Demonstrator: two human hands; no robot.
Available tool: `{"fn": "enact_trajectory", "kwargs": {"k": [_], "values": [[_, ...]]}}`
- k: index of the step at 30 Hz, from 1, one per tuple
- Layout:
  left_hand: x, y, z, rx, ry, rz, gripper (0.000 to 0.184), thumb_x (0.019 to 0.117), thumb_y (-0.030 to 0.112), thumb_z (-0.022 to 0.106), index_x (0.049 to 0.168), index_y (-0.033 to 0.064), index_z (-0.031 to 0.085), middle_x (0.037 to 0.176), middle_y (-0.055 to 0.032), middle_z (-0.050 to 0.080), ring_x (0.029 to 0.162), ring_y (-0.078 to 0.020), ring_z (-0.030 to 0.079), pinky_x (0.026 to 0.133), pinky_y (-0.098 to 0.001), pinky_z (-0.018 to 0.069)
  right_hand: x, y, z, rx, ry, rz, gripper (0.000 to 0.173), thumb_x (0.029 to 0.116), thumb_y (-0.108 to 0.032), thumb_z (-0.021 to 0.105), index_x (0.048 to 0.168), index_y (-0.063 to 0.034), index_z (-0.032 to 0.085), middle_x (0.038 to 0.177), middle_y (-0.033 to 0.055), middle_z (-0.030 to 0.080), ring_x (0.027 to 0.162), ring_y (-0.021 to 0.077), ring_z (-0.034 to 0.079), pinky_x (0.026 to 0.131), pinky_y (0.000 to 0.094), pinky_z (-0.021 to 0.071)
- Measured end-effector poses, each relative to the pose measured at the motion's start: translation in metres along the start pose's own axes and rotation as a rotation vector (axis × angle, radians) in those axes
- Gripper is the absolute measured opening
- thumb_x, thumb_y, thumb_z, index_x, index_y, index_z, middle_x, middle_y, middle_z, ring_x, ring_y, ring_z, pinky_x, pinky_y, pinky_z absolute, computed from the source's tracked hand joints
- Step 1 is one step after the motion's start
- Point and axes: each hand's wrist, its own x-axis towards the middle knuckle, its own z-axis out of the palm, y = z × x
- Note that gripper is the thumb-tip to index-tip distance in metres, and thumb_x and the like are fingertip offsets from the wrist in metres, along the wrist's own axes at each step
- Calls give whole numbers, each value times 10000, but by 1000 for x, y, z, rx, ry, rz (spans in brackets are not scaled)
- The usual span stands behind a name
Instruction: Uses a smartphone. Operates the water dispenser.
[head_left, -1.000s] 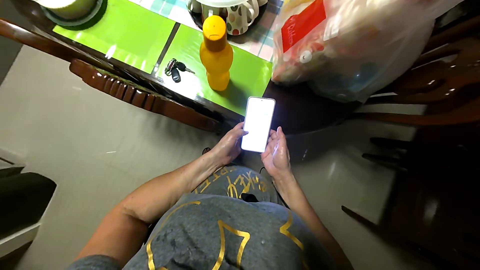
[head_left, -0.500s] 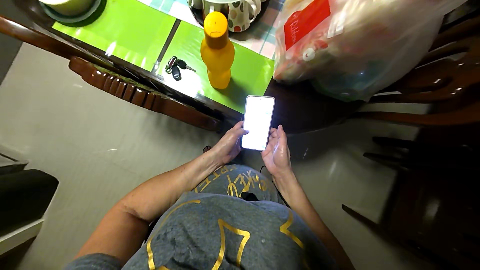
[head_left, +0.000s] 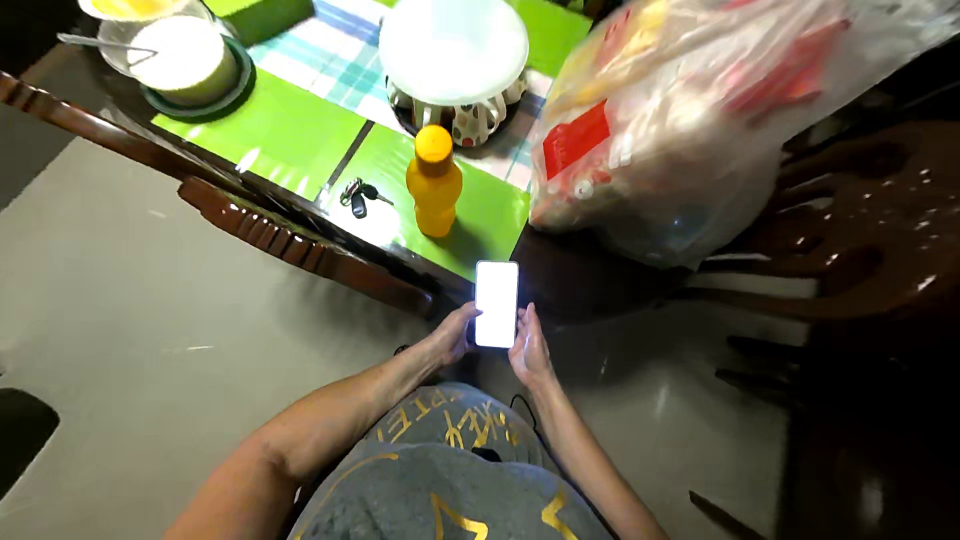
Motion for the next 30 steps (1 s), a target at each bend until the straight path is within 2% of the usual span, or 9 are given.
{"fn": "enact_trajectory", "kwargs": {"k": [4,6,10,16,21,26,30], "values": [[11,-12,-6,-10,11,-19,389,1088,258,381,1461,161,429,1208,-133,652,1050,-265,665,843,-467,563,8,20,-5,20,41,47,700,1100,-515,167,1516,13,362,1503,209,464,1356,258,498,1109,425,442],[14,-16,-10,2,34,-29,394,1078,242,384,1460,164,439,1202,-135,650,1046,-269,658,838,-473,556,8,26,-3,28,68,55,699,1101,-514,159,1499,17,380,1466,212,495,1317,258,527,1081,426,462],[22,-25,-16,15,70,-42,382,1079,259,364,1436,156,454,1204,-138,644,1041,-270,655,824,-461,555,7,37,-3,33,60,64,691,1103,-507,165,1502,16,375,1479,211,482,1331,254,514,1096,419,446],[23,-28,-16,59,73,-38,405,1079,211,371,1480,162,407,1193,-145,640,1005,-262,659,803,-443,558,9,46,-8,34,62,72,705,1099,-517,151,1485,19,394,1453,214,504,1302,256,539,1063,428,477],[28,-31,-15,85,73,-31,421,1074,151,389,1495,144,389,1232,-171,631,1021,-282,668,813,-455,574,11,46,-11,45,87,85,690,1105,-499,160,1510,20,367,1497,218,466,1349,257,503,1103,427,445],[31,-31,-13,97,90,-29,391,1085,133,414,1476,124,414,1255,-172,627,1032,-277,672,820,-445,579,13,46,-11,59,66,65,689,1109,-478,133,1443,51,420,1384,226,551,1246,250,579,1035,412,500],[32,-31,-12,109,111,-25,395,1088,137,429,1482,117,414,1251,-180,628,1035,-278,673,831,-447,580,14,47,-13,80,49,77,704,1106,-488,121,1454,52,409,1410,234,535,1280,266,559,1062,421,485]]}}
